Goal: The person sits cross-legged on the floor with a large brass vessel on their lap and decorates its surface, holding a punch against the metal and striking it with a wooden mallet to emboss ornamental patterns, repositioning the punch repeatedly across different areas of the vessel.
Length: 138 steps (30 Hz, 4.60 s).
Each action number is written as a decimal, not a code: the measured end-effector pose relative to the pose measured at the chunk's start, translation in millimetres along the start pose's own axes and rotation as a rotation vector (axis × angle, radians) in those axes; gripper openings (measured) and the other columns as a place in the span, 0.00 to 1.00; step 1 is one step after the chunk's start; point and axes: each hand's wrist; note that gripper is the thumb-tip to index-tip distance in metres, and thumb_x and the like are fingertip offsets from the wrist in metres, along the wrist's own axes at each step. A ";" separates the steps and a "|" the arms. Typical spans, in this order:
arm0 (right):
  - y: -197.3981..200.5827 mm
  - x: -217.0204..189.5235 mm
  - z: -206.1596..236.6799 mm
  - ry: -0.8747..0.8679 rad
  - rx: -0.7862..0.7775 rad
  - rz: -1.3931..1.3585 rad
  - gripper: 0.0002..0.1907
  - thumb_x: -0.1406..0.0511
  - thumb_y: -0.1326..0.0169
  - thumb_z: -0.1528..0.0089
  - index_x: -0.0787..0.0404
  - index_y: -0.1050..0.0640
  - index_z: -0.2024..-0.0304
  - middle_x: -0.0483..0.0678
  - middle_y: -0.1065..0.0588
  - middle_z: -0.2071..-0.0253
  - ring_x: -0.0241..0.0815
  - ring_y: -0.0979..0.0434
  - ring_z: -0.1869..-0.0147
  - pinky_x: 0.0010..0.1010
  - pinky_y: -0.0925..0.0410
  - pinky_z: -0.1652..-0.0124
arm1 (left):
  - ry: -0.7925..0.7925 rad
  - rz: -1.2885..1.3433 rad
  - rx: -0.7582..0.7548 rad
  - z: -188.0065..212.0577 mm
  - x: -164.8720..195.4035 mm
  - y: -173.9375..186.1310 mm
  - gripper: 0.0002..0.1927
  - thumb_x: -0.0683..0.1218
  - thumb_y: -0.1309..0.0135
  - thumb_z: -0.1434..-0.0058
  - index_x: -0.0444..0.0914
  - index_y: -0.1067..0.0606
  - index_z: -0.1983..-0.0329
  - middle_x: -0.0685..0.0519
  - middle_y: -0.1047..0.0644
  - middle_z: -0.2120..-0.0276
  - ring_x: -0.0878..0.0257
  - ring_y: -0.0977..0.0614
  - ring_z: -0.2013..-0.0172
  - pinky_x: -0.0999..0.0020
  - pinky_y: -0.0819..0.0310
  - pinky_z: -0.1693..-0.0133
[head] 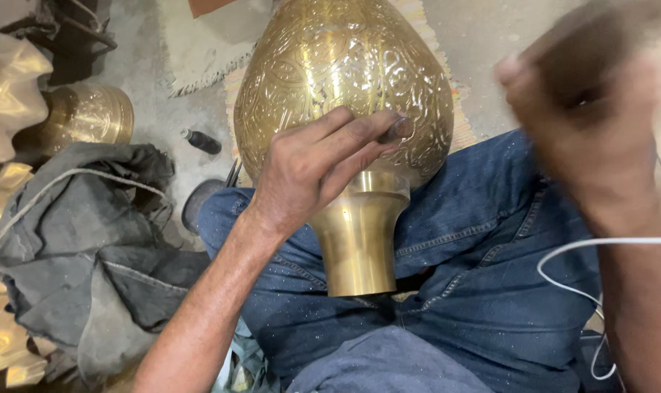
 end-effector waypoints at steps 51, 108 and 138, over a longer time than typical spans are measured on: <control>-0.9 7.7 -4.9 0.155 -0.061 0.496 0.12 0.71 0.35 0.35 0.63 0.23 0.52 0.53 0.24 0.62 0.49 0.19 0.57 0.38 0.23 0.55 | 0.065 0.034 -0.113 -8.5 -10.3 -3.9 0.18 0.50 0.34 0.34 0.48 0.21 0.41 0.59 0.21 0.67 0.70 0.17 0.70 0.74 0.19 0.68; -9.8 -0.2 -9.1 -0.119 -0.045 -0.022 0.10 0.70 0.34 0.35 0.62 0.22 0.54 0.52 0.22 0.54 0.46 0.19 0.49 0.31 0.24 0.48 | -0.044 -0.007 0.002 1.6 -12.7 3.3 0.20 0.47 0.35 0.28 0.42 0.25 0.36 0.54 0.21 0.64 0.65 0.16 0.64 0.71 0.17 0.63; -6.7 -6.4 -15.2 -0.133 0.034 -0.337 0.10 0.67 0.38 0.23 0.61 0.26 0.57 0.50 0.22 0.61 0.42 0.16 0.55 0.33 0.20 0.49 | 0.031 0.053 -0.062 -4.1 -13.2 1.9 0.21 0.49 0.36 0.31 0.45 0.24 0.37 0.58 0.23 0.68 0.68 0.18 0.68 0.71 0.15 0.63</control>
Point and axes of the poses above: each hand's wrist, its own z-axis away from the middle knuckle, its own y-axis out of the back of the hand, x = y × z
